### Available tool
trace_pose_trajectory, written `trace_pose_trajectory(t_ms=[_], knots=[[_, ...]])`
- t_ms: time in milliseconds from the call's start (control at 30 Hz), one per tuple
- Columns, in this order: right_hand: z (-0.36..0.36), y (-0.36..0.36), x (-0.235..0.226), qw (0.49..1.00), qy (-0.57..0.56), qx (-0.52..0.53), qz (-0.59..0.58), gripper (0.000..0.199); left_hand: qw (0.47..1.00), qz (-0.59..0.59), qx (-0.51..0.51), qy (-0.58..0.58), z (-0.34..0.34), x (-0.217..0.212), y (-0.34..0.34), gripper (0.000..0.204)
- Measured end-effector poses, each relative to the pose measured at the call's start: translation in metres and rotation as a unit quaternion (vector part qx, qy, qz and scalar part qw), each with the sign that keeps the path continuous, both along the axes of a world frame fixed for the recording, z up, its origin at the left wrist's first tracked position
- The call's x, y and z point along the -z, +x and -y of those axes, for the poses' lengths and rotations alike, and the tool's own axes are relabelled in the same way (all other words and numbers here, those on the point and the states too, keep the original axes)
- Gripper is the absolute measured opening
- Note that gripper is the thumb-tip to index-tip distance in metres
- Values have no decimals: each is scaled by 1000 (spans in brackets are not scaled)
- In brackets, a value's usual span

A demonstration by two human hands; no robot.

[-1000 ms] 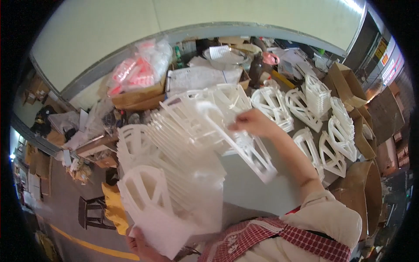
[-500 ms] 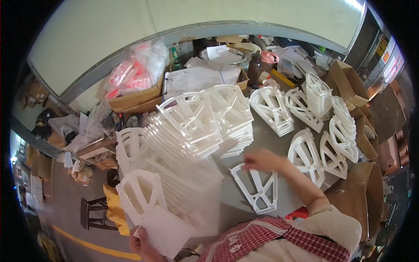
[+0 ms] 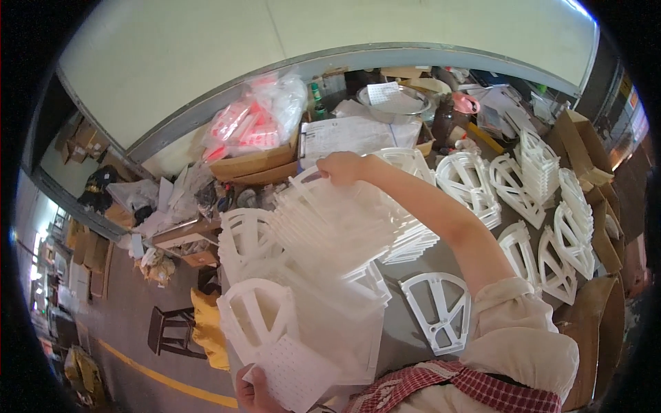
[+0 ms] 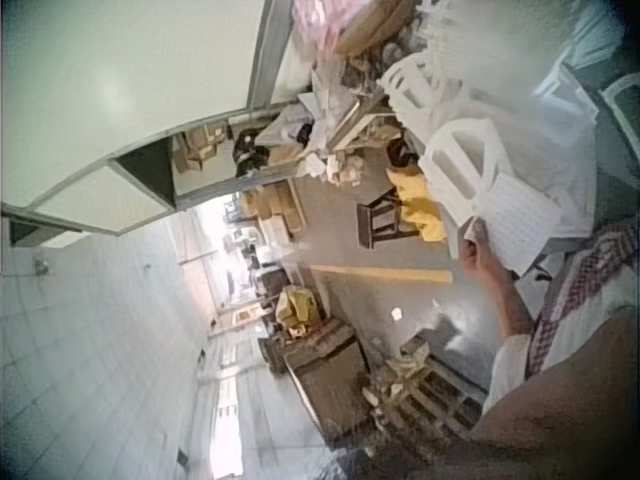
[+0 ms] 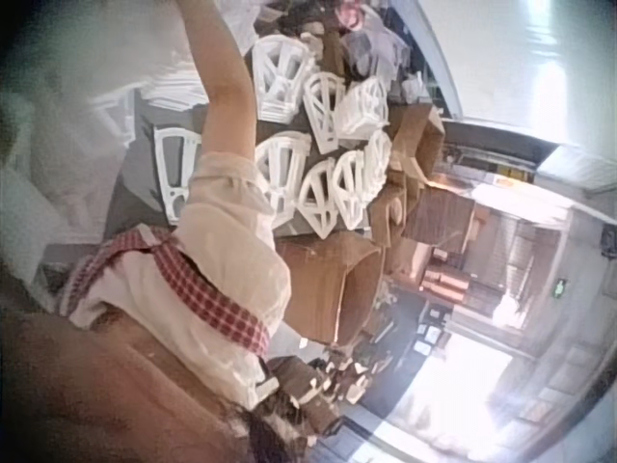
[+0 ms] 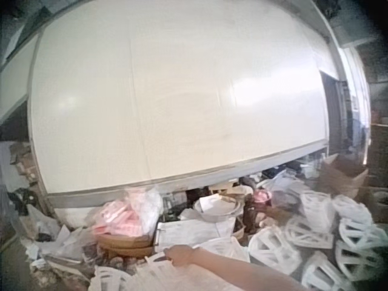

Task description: The person picks up white plastic shelf components from a table, organizes them into stacks, and places the stacks into a large cardboard box on the floor.

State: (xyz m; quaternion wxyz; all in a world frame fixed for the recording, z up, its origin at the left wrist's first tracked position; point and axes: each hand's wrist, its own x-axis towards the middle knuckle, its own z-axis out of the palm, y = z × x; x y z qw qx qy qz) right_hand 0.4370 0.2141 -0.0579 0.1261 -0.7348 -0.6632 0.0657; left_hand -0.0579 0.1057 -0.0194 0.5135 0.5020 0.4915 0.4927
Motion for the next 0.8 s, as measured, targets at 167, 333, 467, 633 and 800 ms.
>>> trace_pose_trajectory(t_ms=[167, 333, 467, 633, 800], knots=[[-7, -11, -42, 972, -217, 88, -17, 22, 1000, 5, -2, -23, 0, 7, -6, 15], [5, 20, -10, 984, -17, 176, -14, 31, 999, 26, 19, -11, 10, -5, 12, 16], [17, 18, -3, 976, 3, 204, -72, 33, 999, 25, 42, 1, 13, -9, 12, 15], [21, 11, -1, 961, -76, 183, -191, 27, 999, 29, 35, 11, 17, -2, 8, 14], [15, 28, 10, 959, -88, 208, -173, 28, 997, 34, 63, 0, 22, -3, 14, 13]])
